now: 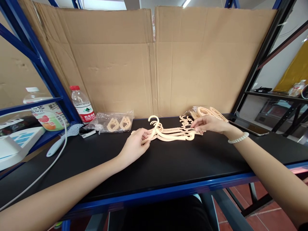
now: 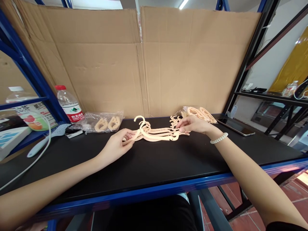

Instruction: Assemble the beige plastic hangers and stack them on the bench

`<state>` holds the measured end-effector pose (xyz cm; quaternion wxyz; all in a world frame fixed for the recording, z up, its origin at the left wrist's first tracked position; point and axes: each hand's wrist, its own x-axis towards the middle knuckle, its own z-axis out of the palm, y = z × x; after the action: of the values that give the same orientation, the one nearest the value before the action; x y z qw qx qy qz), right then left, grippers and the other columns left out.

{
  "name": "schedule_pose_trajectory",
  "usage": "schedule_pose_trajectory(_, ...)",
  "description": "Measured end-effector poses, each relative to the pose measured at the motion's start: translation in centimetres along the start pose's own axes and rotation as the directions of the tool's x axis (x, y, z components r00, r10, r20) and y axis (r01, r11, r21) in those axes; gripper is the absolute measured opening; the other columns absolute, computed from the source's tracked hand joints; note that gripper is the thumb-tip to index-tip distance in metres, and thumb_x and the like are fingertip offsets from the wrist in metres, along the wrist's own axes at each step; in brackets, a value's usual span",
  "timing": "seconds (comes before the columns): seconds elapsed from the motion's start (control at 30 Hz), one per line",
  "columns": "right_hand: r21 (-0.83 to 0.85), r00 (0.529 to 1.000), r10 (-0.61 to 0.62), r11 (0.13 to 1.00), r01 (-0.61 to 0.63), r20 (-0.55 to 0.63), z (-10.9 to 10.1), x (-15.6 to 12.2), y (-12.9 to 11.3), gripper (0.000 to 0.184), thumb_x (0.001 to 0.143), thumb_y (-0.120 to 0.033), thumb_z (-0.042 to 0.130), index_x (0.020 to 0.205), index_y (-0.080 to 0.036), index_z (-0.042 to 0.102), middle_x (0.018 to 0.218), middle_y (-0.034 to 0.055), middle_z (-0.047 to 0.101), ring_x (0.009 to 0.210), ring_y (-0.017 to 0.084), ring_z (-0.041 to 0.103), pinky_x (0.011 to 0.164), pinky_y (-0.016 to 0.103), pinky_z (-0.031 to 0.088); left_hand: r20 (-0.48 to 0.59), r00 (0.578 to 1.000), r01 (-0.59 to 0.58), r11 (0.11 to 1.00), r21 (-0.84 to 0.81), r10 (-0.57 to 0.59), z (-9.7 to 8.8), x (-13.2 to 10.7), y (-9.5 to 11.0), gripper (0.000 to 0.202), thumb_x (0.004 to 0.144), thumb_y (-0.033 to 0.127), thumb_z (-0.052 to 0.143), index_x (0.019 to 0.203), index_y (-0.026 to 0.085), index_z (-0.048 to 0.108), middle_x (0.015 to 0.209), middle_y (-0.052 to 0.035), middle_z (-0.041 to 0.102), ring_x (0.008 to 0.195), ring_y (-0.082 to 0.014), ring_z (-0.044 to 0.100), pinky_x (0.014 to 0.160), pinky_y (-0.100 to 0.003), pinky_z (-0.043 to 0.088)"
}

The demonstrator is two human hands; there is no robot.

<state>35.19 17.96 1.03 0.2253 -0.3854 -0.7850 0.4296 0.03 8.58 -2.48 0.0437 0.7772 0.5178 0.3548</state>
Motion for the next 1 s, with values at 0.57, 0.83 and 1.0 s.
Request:
schedule_pose_trajectory(0.57,-0.35,0.987,0.095,0.936,-0.045,0.128,0.5,-0.2,0.0,0.031,0.072,-0.041,0.07,0.087,-0.015,0.066,0.076,0.0052,0.069,0.059,0.014,0.057,0.057,0.026,0.044,0.086,0.996,-0.027,0.958,0.286,0.002,0.2,-0.3,0.2,0.009,0.081,0.024,0.056,0.084,0.026,0.064,0.095,0.0037,0.069,0.081,-0.0175,0.065,0.064,-0.027,0.046)
schedule_pose_trajectory(0.83,-0.504,0.995,0.091,0.862,-0.057,0.043,0.4,-0.1,0.3,0.018,0.068,-0.034,0.068,0.071,-0.017,0.063,0.068,0.0041,0.066,0.06,0.017,0.059,0.058,0.029,0.043,0.088,0.996,-0.037,0.96,0.278,0.012,0.2,-0.2,0.2,0.012,0.08,0.021,0.056,0.087,0.026,0.064,0.101,0.0034,0.069,0.092,-0.0182,0.064,0.071,-0.026,0.048)
schedule_pose_trajectory(1.0,-0.549,0.992,0.123,0.83,-0.103,0.0,1.0,-0.5,-0.7,0.017,0.068,-0.031,0.067,0.078,-0.018,0.061,0.068,0.0034,0.064,0.06,0.017,0.057,0.056,0.029,0.041,0.097,0.995,-0.053,0.955,0.292,0.025,0.4,-0.2,0.4,0.012,0.079,0.022,0.055,0.088,0.026,0.063,0.099,0.004,0.068,0.094,-0.0187,0.063,0.073,-0.028,0.048)
